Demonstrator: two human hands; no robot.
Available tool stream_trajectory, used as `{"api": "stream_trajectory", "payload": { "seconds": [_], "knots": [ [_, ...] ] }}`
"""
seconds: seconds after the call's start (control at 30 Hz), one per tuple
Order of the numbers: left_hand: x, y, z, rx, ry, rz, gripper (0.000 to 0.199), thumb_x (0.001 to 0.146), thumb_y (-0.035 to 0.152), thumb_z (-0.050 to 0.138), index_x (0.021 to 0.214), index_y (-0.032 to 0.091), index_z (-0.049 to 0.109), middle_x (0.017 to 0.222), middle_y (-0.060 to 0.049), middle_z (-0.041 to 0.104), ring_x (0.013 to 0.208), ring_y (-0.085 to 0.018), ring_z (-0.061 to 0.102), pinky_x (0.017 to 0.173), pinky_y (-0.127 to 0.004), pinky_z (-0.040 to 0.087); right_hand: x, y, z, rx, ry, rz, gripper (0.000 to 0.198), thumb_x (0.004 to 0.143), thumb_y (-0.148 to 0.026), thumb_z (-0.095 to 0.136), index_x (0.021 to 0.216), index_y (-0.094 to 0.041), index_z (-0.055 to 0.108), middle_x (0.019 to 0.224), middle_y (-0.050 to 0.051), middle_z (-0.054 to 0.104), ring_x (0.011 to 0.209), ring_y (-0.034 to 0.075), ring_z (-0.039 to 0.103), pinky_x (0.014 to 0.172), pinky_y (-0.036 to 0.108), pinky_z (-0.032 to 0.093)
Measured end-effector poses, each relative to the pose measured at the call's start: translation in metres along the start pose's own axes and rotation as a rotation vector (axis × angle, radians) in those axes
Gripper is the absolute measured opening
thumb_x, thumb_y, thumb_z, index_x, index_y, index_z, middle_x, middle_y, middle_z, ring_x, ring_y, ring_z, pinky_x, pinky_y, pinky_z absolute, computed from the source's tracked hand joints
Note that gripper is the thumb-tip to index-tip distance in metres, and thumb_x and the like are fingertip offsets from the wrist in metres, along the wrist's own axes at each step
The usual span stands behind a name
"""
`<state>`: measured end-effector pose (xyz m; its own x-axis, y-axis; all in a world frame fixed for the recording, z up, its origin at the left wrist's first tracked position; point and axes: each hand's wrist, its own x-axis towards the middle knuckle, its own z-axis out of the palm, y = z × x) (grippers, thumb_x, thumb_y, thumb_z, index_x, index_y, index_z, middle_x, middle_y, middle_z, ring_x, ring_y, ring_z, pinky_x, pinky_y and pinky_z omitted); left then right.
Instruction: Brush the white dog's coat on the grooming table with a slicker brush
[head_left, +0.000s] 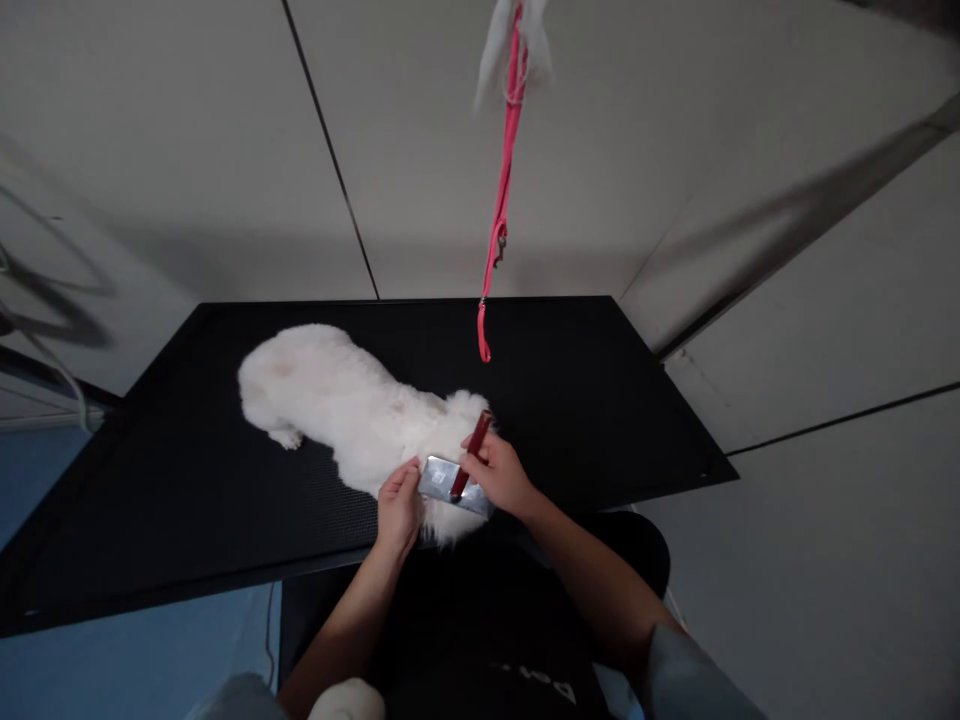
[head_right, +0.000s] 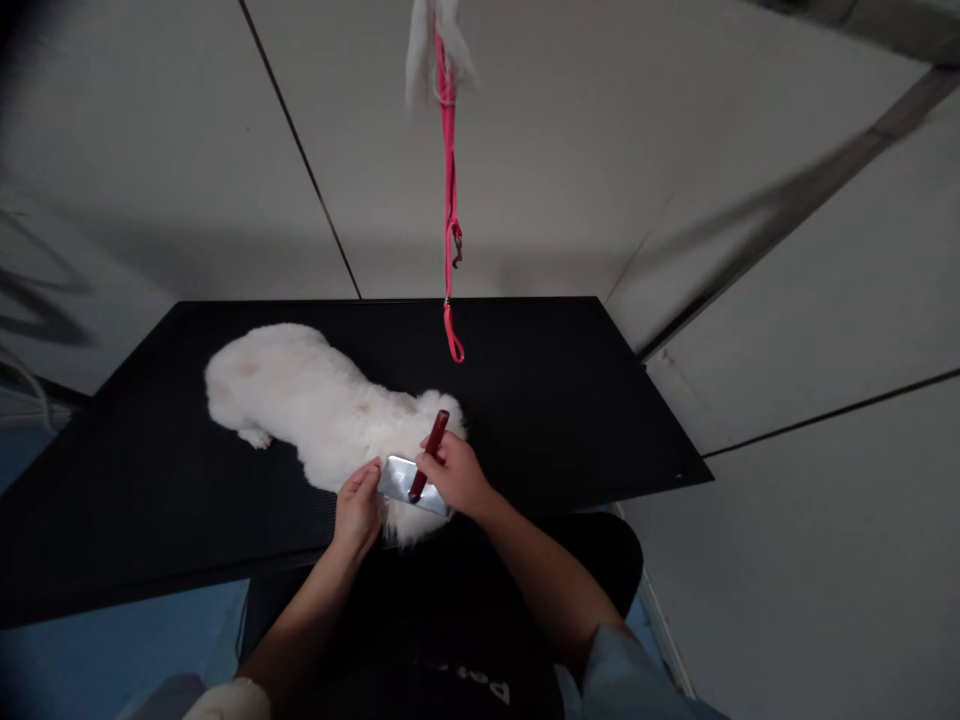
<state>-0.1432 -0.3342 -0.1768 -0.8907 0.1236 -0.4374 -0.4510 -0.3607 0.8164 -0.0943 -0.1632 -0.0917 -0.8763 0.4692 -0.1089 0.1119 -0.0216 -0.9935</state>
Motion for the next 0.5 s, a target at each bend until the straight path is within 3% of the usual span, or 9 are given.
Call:
{"api": "stream_trajectory", "payload": {
  "seconds": [0.13, 0.17, 0.27, 0.3, 0.4, 0.43, 0.5],
  "knots": [
    [-0.001, -0.003, 0.0, 0.009, 0.018, 0.007, 0.043, 0.053, 0.042, 0.083, 0.085, 0.017, 0.07, 0.075, -0.001, 0.07, 0.071, -0.015, 0.063, 0.072, -0.026, 0.049, 0.003, -0.006, -0.003, -0.072, 0.33, -0.079, 0.023, 0.076, -0.039, 0.057, 0.087, -0.019, 0.053, 0.061, -0.004, 0.051, 0.051, 0.011, 0.047, 0.049, 0.023, 0.037],
    [-0.001, -0.003, 0.001, -0.005, 0.022, 0.007, 0.04, 0.054, 0.042, 0.081, 0.084, 0.017, 0.07, 0.076, -0.001, 0.07, 0.073, -0.015, 0.063, 0.072, -0.026, 0.049, 0.003, -0.008, -0.004, -0.085, 0.299, -0.101, 0.024, 0.076, -0.038, 0.057, 0.09, -0.019, 0.054, 0.063, -0.004, 0.053, 0.053, 0.011, 0.048, 0.05, 0.023, 0.038],
    [-0.003, -0.004, 0.001, -0.031, 0.01, -0.012, 0.038, 0.061, 0.047, 0.075, 0.085, 0.018, 0.071, 0.076, -0.001, 0.069, 0.071, -0.016, 0.063, 0.069, -0.027, 0.049, 0.004, -0.008, -0.004, -0.106, -0.039, -0.062, 0.022, 0.072, -0.036, 0.062, 0.084, -0.019, 0.055, 0.06, -0.005, 0.053, 0.052, 0.011, 0.049, 0.05, 0.022, 0.038],
    [-0.004, -0.004, 0.002, -0.017, -0.001, -0.017, 0.039, 0.062, 0.048, 0.074, 0.088, 0.018, 0.071, 0.073, 0.0, 0.068, 0.066, -0.015, 0.061, 0.065, -0.027, 0.048, 0.005, -0.008, -0.004, -0.105, -0.053, -0.04, 0.022, 0.071, -0.036, 0.062, 0.081, -0.019, 0.055, 0.059, -0.005, 0.052, 0.052, 0.011, 0.048, 0.05, 0.022, 0.037],
    [-0.009, -0.003, 0.002, 0.039, -0.025, -0.009, 0.042, 0.058, 0.043, 0.077, 0.091, 0.018, 0.072, 0.061, 0.004, 0.061, 0.056, -0.012, 0.054, 0.058, -0.023, 0.043, 0.01, -0.006, -0.004, -0.088, 0.25, -0.067, 0.021, 0.076, -0.038, 0.057, 0.085, -0.019, 0.053, 0.062, -0.004, 0.053, 0.055, 0.011, 0.05, 0.051, 0.022, 0.038],
    [-0.011, -0.003, 0.002, 0.042, -0.028, -0.001, 0.042, 0.057, 0.042, 0.078, 0.09, 0.018, 0.072, 0.059, 0.005, 0.06, 0.055, -0.011, 0.053, 0.057, -0.022, 0.042, 0.011, -0.005, -0.004, -0.085, 0.283, -0.084, 0.022, 0.077, -0.038, 0.056, 0.089, -0.019, 0.053, 0.064, -0.004, 0.053, 0.055, 0.011, 0.051, 0.051, 0.023, 0.039],
    [-0.012, -0.003, 0.002, 0.019, -0.018, 0.022, 0.041, 0.056, 0.044, 0.079, 0.086, 0.018, 0.072, 0.062, 0.003, 0.062, 0.059, -0.012, 0.054, 0.058, -0.022, 0.043, 0.011, -0.003, -0.003, -0.086, 0.114, -0.075, 0.024, 0.076, -0.037, 0.058, 0.092, -0.019, 0.054, 0.064, -0.004, 0.055, 0.054, 0.012, 0.052, 0.051, 0.023, 0.039]
  ]
}}
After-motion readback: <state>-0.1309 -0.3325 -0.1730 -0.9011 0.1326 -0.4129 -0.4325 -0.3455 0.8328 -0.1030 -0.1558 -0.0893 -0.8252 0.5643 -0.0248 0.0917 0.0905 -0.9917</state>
